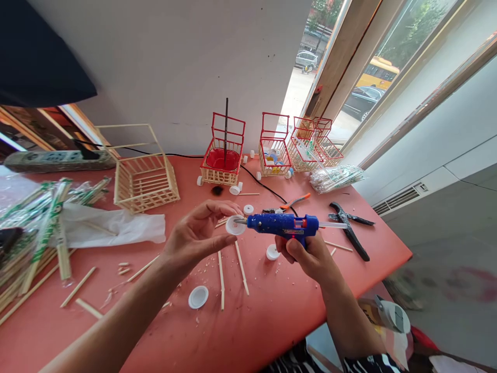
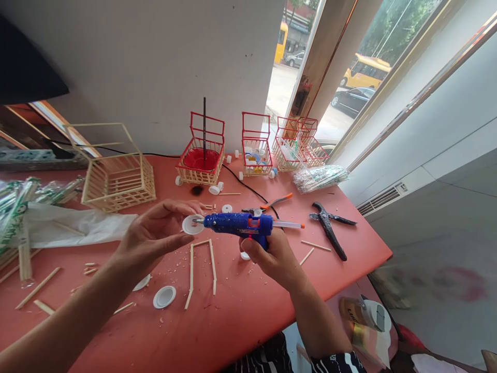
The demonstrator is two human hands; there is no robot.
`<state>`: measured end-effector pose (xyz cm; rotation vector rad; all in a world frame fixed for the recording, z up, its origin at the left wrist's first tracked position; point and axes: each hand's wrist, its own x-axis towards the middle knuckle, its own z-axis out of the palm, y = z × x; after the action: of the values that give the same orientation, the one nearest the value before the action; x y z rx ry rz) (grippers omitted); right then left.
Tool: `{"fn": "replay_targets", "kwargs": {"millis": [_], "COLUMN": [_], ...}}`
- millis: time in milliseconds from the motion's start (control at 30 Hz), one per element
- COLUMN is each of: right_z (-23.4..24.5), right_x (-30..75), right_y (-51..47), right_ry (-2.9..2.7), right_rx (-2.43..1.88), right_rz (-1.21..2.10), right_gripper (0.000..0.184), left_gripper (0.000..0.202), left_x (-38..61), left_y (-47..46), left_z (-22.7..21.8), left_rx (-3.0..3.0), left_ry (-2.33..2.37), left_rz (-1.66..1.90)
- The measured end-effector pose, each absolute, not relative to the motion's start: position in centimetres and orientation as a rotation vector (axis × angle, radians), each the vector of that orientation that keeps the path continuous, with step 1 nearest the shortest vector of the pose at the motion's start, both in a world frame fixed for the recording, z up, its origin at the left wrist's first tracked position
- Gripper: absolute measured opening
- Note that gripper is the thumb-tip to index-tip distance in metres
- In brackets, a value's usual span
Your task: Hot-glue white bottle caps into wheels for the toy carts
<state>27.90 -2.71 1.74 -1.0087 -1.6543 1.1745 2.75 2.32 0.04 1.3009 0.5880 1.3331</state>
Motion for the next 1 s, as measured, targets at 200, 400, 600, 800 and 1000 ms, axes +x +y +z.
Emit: {"fn": "replay_targets", "kwargs": {"millis": [200,400,600,800,1000], "right_z": [2.12,2.13,1.99,1.92,2.04], "right_x": [27.76,27.92,28.21,28.21,28.18], "right_y": [-2.68,-2.67,-2.79,-2.72,-2.87], "right_ry": [-1.674,-1.693,-1.671,-1.688,-1.688], "right_rx": [-1.021,-1.047,-1.079,-1.094,-1.094], "right_rz": [1.152,1.129,1.127,1.118,1.108], "right_gripper": [0.053,0.053,0.053,0.053,0.053], "left_gripper": [0.029,0.029,0.025,0.026,0.026], "left_x": [2.73,2.63,2.66,2.74,2.65], "left_y": [2.49,2.43,2.22,2.30,2.36], "left_z": [-0.19,-0.10,0.53,0.21,0.27], "left_rx": [1.335,1.334,1.343,1.391,1.412], "left_ry": [0.575,0.582,0.654,0.651,0.675], "left_rz": [1.350,1.357,1.361,1.369,1.369]}}
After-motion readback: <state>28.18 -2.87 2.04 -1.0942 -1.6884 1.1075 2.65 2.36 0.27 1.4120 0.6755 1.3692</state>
